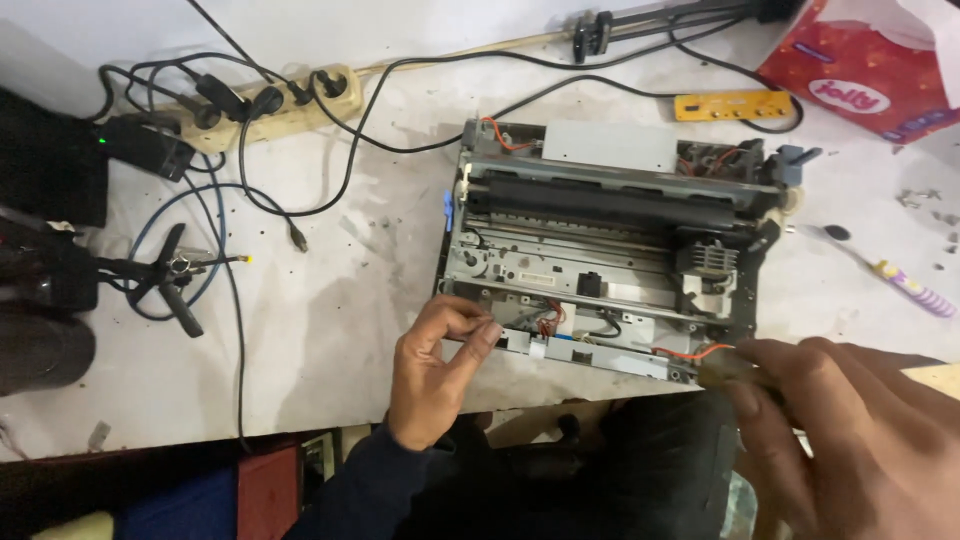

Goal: Repairing the internal components of a printer, including connecting cables and using a screwdriver.

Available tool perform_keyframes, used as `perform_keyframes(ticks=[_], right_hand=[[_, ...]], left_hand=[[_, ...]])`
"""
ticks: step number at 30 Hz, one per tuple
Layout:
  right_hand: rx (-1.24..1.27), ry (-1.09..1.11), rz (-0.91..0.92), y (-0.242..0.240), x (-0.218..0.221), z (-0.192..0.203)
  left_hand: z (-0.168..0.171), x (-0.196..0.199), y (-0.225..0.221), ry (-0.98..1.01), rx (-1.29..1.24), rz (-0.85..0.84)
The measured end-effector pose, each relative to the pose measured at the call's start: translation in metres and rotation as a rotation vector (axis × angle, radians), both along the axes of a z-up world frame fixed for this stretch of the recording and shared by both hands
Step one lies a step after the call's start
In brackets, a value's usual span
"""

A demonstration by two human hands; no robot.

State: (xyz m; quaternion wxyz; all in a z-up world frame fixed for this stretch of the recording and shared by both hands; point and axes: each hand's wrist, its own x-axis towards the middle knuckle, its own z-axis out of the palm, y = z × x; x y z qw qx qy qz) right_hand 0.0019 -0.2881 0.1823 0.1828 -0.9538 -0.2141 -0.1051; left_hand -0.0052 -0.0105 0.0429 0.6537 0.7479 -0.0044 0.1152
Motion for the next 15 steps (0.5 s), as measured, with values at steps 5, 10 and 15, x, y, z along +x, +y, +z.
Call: perform_keyframes(ticks=[5,10,15], right_hand=[[-0.055,-0.016,-0.013,-0.004,0.002,-0.010],[0.051,0.003,-0.065,-0.004,-0.003,-0.018],[0.148,0.102,-0.234,0.016,-0.016,-0.008]], left_hand=[[0.001,0.000,-0.001,0.057,0.032,0.036],[-0.001,0.002,-0.002,0.064,0.039,0.043],[-0.001,0.001,-0.005,0.072,0.062,0.073]])
